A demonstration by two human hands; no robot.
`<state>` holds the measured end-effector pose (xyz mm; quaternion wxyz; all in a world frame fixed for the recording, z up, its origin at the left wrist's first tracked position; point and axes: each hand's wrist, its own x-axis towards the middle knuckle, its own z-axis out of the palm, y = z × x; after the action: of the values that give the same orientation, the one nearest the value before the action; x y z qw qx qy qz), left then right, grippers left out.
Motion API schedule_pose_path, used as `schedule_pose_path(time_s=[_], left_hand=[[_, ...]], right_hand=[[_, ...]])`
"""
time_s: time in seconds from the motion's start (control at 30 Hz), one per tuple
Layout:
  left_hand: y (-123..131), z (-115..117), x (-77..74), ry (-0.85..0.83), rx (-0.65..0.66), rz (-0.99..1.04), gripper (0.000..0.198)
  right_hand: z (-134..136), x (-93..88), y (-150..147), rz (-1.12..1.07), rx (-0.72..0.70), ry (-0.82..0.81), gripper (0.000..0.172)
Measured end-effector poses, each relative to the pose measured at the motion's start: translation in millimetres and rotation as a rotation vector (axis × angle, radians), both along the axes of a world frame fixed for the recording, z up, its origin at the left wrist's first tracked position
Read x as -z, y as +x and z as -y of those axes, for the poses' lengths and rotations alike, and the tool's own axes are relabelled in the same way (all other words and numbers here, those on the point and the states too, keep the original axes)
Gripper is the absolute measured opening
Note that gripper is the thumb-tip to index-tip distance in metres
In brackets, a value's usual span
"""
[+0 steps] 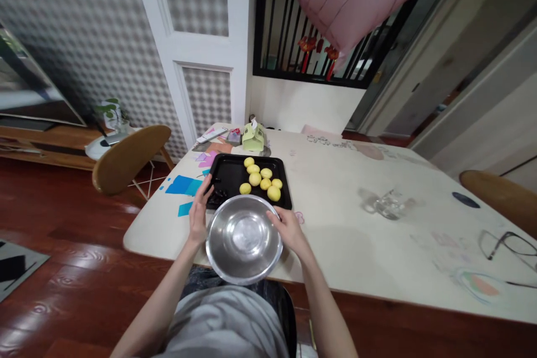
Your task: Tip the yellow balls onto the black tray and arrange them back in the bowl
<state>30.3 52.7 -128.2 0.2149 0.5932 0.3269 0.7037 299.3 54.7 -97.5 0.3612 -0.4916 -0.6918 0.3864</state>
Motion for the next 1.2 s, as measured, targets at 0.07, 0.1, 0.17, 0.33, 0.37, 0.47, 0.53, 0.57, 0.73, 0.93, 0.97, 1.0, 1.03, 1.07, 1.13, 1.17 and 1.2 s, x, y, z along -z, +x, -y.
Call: schedule_pose_path(time_s=[0.07,0.1,0.17,0.33,0.37,0.47,0.53,0.57,0.73,0.93,0.97,1.0,1.03,1.07,1.13,1.17,1.2], left_hand=[[-7.6,13.7,5.1,0.049,0.031,-0.153,0.059],[-10.1,19.0,7.2,0.064,0.053,-0.206,0.059],[-13.0,27.0,10.9,0.066,0.123,-0.273,0.059],[-12.9,34.9,16.7,0.062,0.321,-0.427,0.057],[-12.5,35.2,17.1,0.072,0.335,-0.446,0.056],[-12.3,35.1,16.7,0.079,0.338,-0.47,0.057],[-12.5,35.0,16.0,0.075,0.334,-0.47,0.057],[-12.7,35.1,15.6,0.076,0.332,-0.471,0.058],[-12.8,36.0,14.3,0.088,0.324,-0.483,0.058],[-11.3,37.3,12.1,0.086,0.319,-0.482,0.057],[-11.1,37.7,11.5,0.083,0.32,-0.482,0.057],[-10.9,38.2,10.9,0.079,0.321,-0.482,0.058],[-10.8,38.6,10.2,0.074,0.32,-0.481,0.059],[-10.7,39.1,9.4,0.068,0.319,-0.48,0.06],[-10.6,39.8,8.3,0.053,0.317,-0.482,0.061],[-10.6,39.9,7.9,0.046,0.318,-0.487,0.061],[-10.7,39.9,7.6,0.043,0.318,-0.492,0.061]], right_hand=[[-3.0,3.0,-6.1,-0.016,-0.034,-0.021,0.054],[-4.6,4.1,-8.0,-0.023,-0.038,-0.018,0.053],[-7.7,5.2,-9.3,0.013,-0.007,0.018,0.05],[-22.5,-0.7,-6.1,0.518,0.282,0.262,0.035],[-27.3,-2.2,-6.1,0.621,0.323,0.317,0.032],[-43.5,-3.6,-9.2,0.866,0.325,0.421,0.033],[-52.9,-1.8,-12.8,0.969,0.287,0.427,0.037],[-56.7,-0.5,-14.3,0.997,0.277,0.414,0.038],[-59.3,2.3,-13.1,0.89,0.317,0.382,0.031],[-8.0,-12.8,-12.2,0.465,0.266,0.59,0.035],[4.0,-14.6,-15.3,0.445,0.205,0.6,0.036],[15.3,-15.5,-19.0,0.457,0.146,0.6,0.036],[25.3,-15.3,-23.0,0.495,0.088,0.588,0.035],[33.5,-14.1,-27.0,0.542,0.029,0.576,0.033],[44.0,-9.7,-33.5,0.635,-0.062,0.552,0.031],[46.5,-7.0,-35.7,0.669,-0.089,0.545,0.032],[47.7,-4.4,-36.9,0.692,-0.103,0.54,0.033]])
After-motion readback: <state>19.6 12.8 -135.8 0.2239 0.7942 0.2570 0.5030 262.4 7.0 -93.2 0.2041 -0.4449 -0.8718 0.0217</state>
